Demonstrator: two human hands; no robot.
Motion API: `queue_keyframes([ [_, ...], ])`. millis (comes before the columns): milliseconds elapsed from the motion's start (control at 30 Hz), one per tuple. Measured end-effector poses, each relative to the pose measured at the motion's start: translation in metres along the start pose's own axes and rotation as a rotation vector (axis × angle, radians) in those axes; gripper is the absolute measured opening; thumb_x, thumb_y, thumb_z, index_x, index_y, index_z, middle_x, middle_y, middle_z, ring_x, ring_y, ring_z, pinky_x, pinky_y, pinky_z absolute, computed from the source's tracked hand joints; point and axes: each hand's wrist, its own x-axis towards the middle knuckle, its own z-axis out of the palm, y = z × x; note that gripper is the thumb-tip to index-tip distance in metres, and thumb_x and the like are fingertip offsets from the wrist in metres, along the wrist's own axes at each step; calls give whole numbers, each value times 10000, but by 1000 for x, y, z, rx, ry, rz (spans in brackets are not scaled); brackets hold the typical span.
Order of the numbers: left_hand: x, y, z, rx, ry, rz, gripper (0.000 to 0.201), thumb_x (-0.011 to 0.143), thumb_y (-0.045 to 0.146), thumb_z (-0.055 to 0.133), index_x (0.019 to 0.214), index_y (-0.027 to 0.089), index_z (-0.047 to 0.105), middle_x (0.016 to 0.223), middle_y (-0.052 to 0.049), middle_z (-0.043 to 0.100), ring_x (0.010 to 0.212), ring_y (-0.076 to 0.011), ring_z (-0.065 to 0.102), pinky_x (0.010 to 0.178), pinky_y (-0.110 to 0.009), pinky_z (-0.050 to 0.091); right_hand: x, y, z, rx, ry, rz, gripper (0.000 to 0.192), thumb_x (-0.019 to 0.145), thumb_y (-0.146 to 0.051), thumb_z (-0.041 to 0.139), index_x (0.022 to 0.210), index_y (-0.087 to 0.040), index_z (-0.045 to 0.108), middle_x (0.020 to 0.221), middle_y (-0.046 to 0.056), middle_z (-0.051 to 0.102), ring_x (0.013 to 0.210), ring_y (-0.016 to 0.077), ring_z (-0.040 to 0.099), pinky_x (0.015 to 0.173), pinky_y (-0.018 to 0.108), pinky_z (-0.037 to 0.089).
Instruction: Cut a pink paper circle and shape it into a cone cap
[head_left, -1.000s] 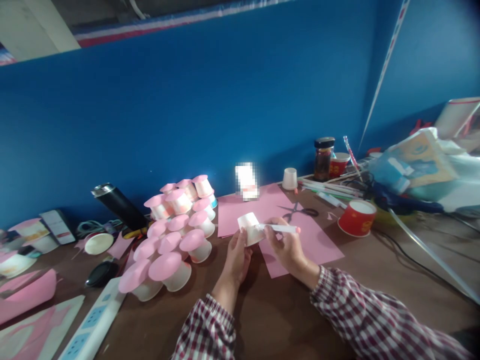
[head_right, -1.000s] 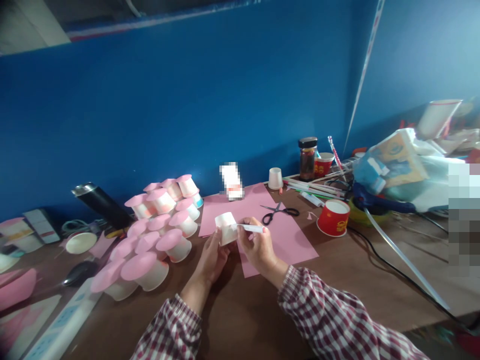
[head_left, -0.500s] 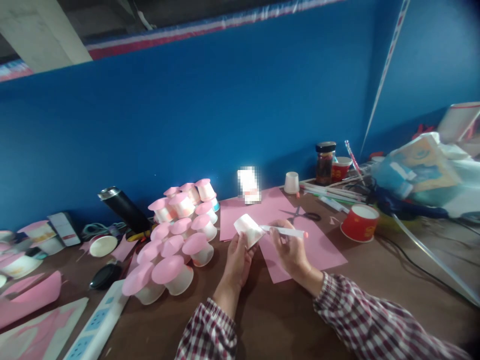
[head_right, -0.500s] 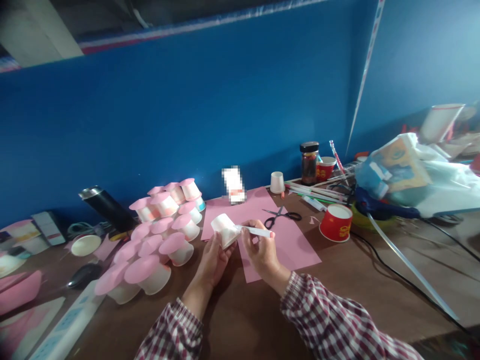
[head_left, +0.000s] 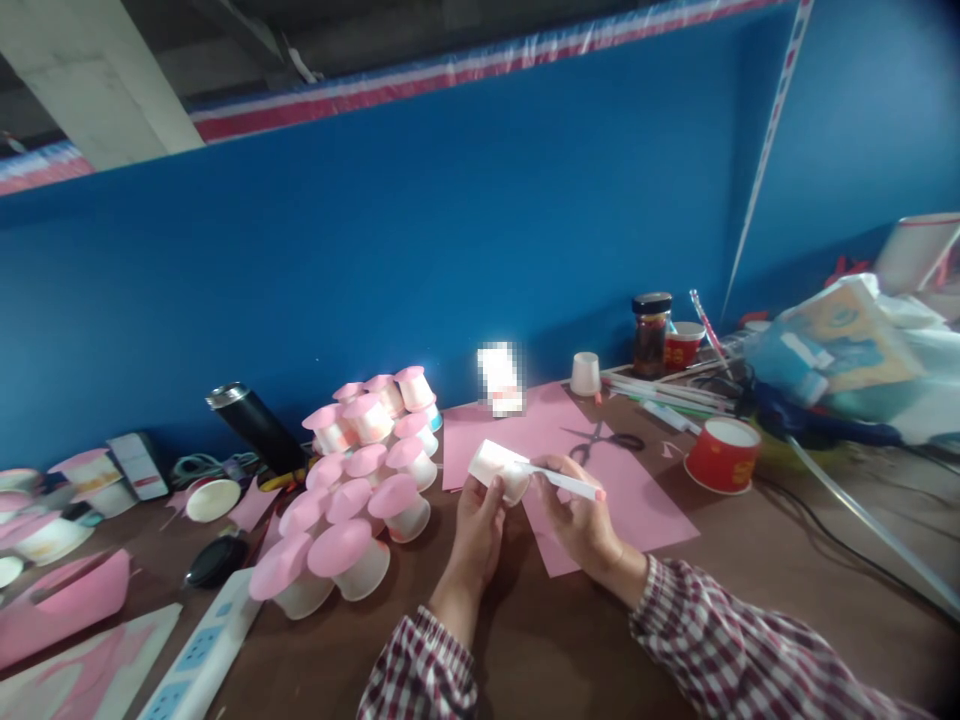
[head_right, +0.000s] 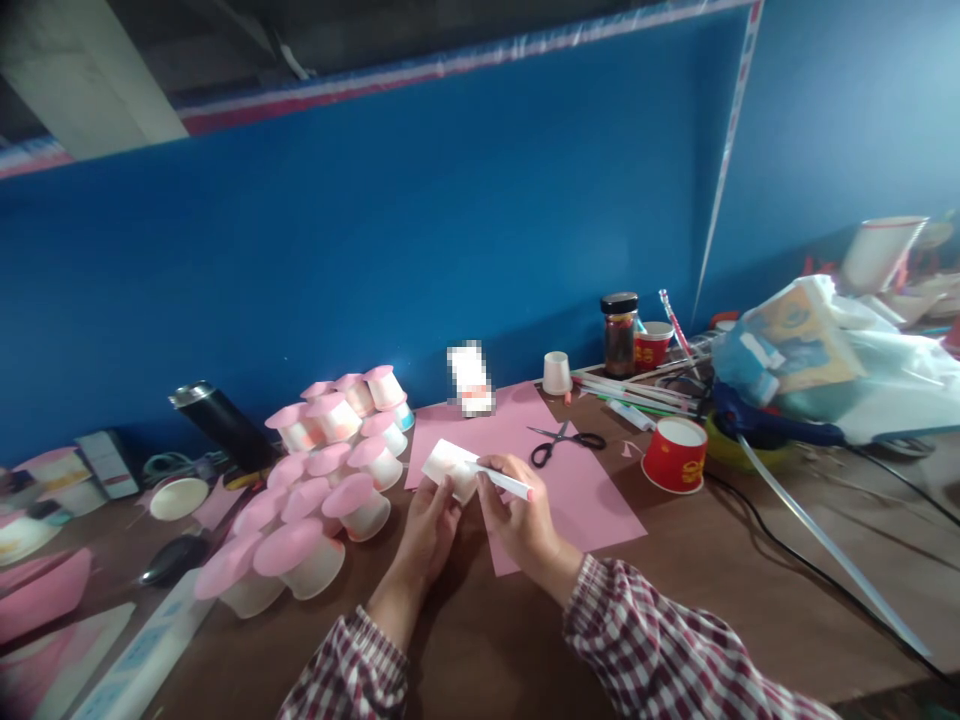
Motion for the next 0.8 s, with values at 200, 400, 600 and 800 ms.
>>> queue_keyframes([
  [200, 1, -4, -4, 65, 28, 11, 286, 742, 250, 678, 996, 147, 596, 1021, -89, 654, 962, -207, 607, 908, -363, 421, 1, 0, 0, -12, 15, -12, 90, 850, -209, 523, 918, -190, 578, 847, 47, 633, 773, 172, 605, 685, 283, 501],
  [400, 0, -2, -3, 76, 3, 8, 311, 726, 230, 691, 1012, 134, 616, 1028, -105, 662, 967, -212, 611, 934, -373, 407, 1, -3, -2, 1, -10, 31, 94, 847, -249, 532, 890, -191, 592, 809, 40, 645, 707, 159, 609, 618, 256, 499],
  [600, 1, -2, -3, 91, 11, 7, 294, 710, 230, 704, 972, 116, 632, 989, -113, 672, 985, -226, 610, 952, -394, 398, 1, -7, -4, -3, -32, 55, 90, 834, -261, 556, 837, -184, 602, 712, 20, 627, 599, 136, 583, 559, 242, 469],
  [800, 0, -2, -1, 86, 37, -1, 261, 687, 233, 722, 906, 118, 638, 932, -101, 685, 989, -231, 611, 950, -392, 400, 2, -2, -2, -1, -13, 50, 92, 846, -255, 534, 856, -188, 597, 761, 30, 629, 652, 144, 588, 594, 252, 478],
])
